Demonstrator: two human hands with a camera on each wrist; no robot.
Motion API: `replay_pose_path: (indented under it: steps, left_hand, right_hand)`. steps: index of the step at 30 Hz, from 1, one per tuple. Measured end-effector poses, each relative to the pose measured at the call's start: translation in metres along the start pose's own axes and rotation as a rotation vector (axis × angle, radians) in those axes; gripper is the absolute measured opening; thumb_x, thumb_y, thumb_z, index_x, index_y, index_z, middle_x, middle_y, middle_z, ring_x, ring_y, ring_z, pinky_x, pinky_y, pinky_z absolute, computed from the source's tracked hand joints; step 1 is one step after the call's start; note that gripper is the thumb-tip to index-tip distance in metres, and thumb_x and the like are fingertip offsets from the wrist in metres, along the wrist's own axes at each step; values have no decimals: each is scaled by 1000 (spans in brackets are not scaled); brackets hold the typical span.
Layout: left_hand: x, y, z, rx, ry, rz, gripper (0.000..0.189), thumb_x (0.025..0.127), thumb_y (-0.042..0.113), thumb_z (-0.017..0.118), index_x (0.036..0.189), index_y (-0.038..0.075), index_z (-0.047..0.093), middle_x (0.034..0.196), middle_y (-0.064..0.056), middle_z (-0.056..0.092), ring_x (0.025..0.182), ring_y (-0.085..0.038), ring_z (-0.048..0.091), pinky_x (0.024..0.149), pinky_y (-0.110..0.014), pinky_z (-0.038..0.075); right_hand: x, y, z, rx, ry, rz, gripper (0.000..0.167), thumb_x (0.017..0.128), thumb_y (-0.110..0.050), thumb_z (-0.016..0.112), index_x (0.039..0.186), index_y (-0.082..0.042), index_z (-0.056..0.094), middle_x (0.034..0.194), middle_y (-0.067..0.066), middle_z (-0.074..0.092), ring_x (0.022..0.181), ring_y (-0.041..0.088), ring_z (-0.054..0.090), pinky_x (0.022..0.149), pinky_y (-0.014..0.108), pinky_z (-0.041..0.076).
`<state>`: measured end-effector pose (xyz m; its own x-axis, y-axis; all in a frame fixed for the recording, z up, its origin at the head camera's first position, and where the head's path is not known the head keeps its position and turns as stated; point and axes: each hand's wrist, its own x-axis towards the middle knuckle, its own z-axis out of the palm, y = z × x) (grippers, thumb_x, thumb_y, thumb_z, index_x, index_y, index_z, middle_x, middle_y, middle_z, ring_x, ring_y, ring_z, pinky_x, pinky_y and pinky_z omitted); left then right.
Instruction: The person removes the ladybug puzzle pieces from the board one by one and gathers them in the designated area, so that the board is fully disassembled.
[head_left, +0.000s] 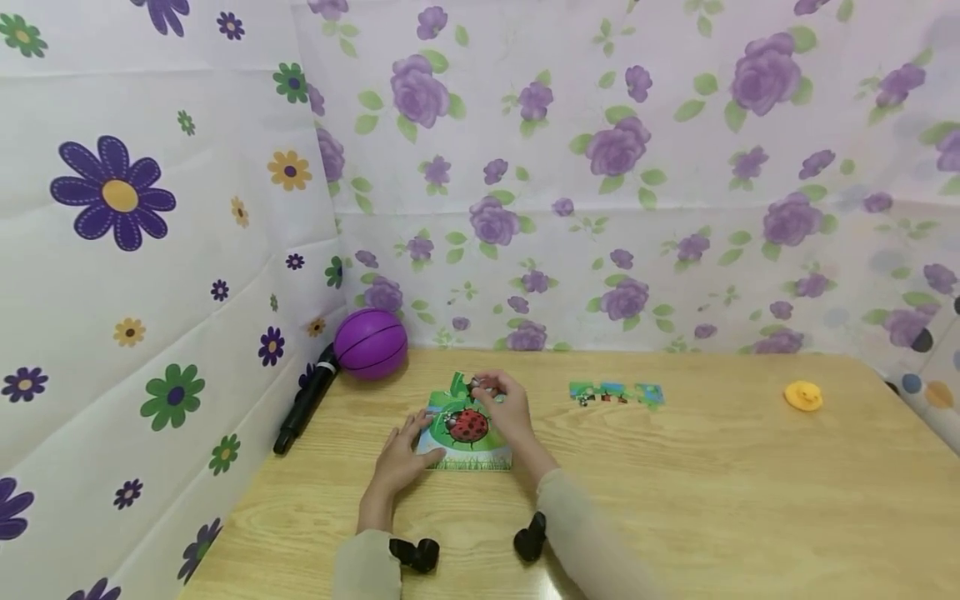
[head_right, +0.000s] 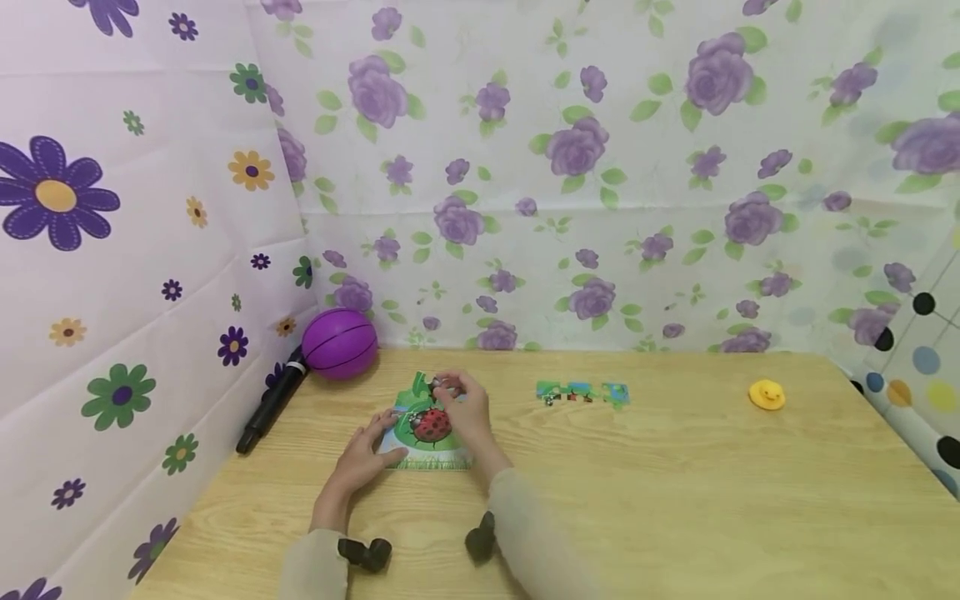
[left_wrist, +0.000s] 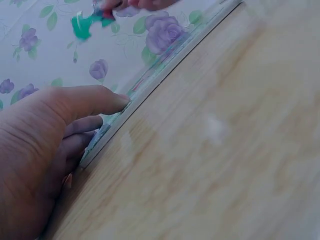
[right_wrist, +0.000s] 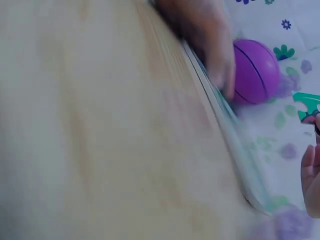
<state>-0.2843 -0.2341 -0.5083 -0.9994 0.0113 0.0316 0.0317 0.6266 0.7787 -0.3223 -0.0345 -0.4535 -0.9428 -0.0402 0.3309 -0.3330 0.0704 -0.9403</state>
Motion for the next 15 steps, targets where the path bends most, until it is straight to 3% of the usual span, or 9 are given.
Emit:
replay_pose_path:
  steps: [4, 11, 15]
  left_hand:
    - [-1, 0, 1, -14, -5, 2, 70, 85, 27, 72, 147, 10, 44, 162, -8, 27, 153, -34, 13, 127, -56, 4]
    - [-4, 0, -1, -22, -12, 0, 70, 86, 27, 72, 147, 11, 44, 163, -9, 25, 153, -35, 11, 126, -58, 2]
    - [-3, 2, -1, -27, -20, 4, 70, 86, 26, 72, 148, 11, 43, 163, -8, 24, 153, -34, 11, 127, -57, 1]
  right_hand:
    - [8, -8, -35, -46, -44, 5, 25, 88, 2, 66, 112, 7, 65, 100, 26, 67, 80, 10, 56, 68, 13, 48]
    - [29, 33, -108, -192, -104, 40, 30, 92, -12, 67, 120, -2, 65, 105, 19, 69, 86, 8, 59, 70, 17, 51]
    - [27, 39, -149, -259, -137, 87, 32, 93, -17, 65, 123, -6, 63, 108, 16, 69, 90, 12, 61, 72, 29, 58]
